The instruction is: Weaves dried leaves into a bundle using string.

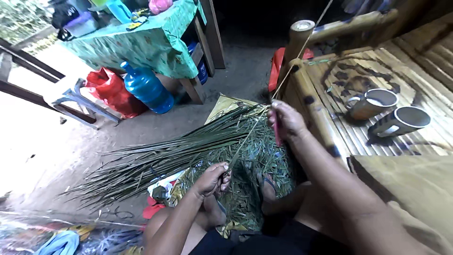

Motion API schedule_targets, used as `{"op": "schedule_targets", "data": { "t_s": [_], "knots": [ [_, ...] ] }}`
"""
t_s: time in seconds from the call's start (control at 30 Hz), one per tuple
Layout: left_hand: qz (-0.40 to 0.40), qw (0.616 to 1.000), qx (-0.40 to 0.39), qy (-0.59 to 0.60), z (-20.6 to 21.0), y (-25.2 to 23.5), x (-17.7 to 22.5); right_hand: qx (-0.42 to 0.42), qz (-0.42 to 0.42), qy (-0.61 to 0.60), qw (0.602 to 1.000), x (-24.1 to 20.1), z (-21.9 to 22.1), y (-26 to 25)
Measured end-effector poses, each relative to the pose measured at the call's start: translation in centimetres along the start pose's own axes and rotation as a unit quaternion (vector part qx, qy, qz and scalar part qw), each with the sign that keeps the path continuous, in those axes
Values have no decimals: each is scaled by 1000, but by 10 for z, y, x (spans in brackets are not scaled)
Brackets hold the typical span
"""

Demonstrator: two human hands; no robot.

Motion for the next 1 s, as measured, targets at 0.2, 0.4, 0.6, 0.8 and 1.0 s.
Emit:
{"op": "schedule_targets", "data": {
  "t_s": [0.2,0.4,0.6,0.8,1.0],
  "knots": [
    [13,998,45,-46,10,28,5,-126,86,49,987,77,72,62],
    [3,985,131,-117,7,67,-12,-151,91,-12,984,102,90,105],
    [96,866,250,-423,12,88,15,-100,48,-3,994,111,97,130],
    [145,834,243,-474,18,108,17,-202,71,56,975,119,117,166],
    [179,890,182,-377,20,134,16,-273,51,82,957,94,117,169]
  ]
}}
Point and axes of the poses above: each hand's wrist, its own y-axis away from the middle knuckle, its own z-axis out of the palm, x = y × z, the point moved 9 cm from there along -y, towards the middle knuckle, and after that the axes turned 3 degrees about z, right-handed, at the moved point
